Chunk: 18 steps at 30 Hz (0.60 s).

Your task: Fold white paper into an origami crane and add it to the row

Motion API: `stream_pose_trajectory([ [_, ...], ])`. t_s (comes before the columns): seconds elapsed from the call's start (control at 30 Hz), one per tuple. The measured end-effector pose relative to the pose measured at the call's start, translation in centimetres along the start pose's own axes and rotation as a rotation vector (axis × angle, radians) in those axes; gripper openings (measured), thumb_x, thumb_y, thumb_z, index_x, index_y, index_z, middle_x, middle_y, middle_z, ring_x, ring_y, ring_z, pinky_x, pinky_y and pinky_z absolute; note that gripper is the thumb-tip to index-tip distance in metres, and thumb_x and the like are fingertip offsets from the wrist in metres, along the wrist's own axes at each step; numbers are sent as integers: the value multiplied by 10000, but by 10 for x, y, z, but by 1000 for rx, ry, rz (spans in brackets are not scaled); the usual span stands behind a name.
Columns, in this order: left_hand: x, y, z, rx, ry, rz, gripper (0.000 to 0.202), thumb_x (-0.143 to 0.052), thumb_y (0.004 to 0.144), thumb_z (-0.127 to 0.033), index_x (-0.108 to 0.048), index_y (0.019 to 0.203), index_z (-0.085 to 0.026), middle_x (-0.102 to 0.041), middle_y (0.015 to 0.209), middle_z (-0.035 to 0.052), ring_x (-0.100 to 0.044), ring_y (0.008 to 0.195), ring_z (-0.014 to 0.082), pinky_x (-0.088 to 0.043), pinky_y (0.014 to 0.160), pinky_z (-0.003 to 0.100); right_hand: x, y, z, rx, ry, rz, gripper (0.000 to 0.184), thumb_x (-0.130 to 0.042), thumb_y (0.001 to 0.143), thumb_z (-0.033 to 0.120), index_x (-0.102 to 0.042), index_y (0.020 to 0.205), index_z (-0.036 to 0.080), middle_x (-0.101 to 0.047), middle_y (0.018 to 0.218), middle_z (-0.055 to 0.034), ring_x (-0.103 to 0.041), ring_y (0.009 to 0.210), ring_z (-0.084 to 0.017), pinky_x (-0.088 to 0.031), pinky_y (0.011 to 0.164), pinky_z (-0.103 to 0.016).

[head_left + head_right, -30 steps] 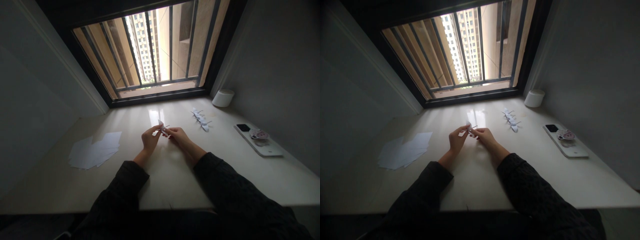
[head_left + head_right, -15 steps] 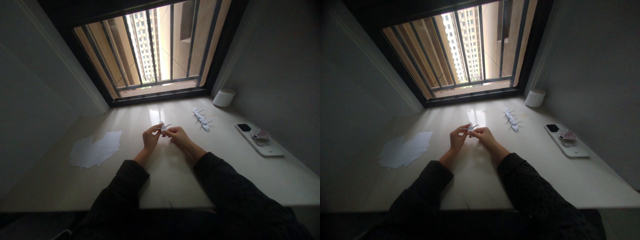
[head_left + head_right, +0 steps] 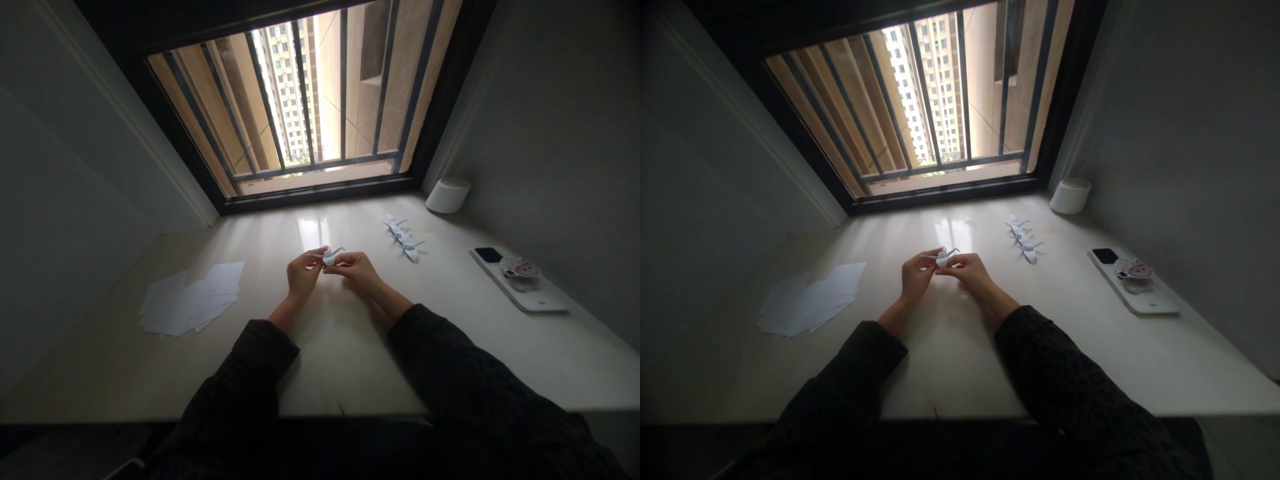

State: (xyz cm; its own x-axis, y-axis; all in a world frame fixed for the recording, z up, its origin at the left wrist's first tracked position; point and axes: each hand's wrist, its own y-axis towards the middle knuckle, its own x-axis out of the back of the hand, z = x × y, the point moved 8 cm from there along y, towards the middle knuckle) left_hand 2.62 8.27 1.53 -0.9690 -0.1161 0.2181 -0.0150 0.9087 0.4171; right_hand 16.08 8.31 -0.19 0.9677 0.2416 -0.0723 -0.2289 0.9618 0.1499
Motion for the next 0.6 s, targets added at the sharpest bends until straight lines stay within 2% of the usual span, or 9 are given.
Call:
stream_pose_trajectory([
  [0.17, 2, 0, -1, -2, 3, -12, 223, -627, 743, -160, -725, 937, -213, -721, 1002, 56, -686, 852, 189, -555, 740, 317, 0, -1, 2, -2, -19, -7, 336, -815, 524, 440, -742, 726, 181, -718, 733, -47, -621, 650, -172, -454, 588, -283],
  [0.37, 8, 1, 0, 12, 22, -61, 218, -650, 754, -234, -722, 959, -210, -729, 958, 62, -688, 830, 193, -552, 712, 310, 2, -2, 3, -8, -164, -33, 329, -785, 563, 480, -733, 672, 174, -693, 666, -34, -479, 489, -94, -321, 461, -246],
  [0.47, 7, 1, 1, 17, 17, -55, 217, -651, 749, -225, -723, 954, -211, -727, 968, 60, -687, 841, 194, -554, 713, 310, 2, -1, 4, 14, -194, -42, 323, -783, 562, 491, -717, 628, 182, -674, 628, -25, -466, 487, -94, -329, 471, -249],
  [0.6, 4, 0, 4, 22, -18, -31, 188, -635, 737, -181, -726, 901, -197, -717, 1014, 63, -687, 861, 191, -563, 713, 305, 3, 0, 9, 85, -206, -62, 314, -782, 561, 493, -695, 589, 193, -660, 620, -16, -515, 546, -119, -386, 521, -263],
])
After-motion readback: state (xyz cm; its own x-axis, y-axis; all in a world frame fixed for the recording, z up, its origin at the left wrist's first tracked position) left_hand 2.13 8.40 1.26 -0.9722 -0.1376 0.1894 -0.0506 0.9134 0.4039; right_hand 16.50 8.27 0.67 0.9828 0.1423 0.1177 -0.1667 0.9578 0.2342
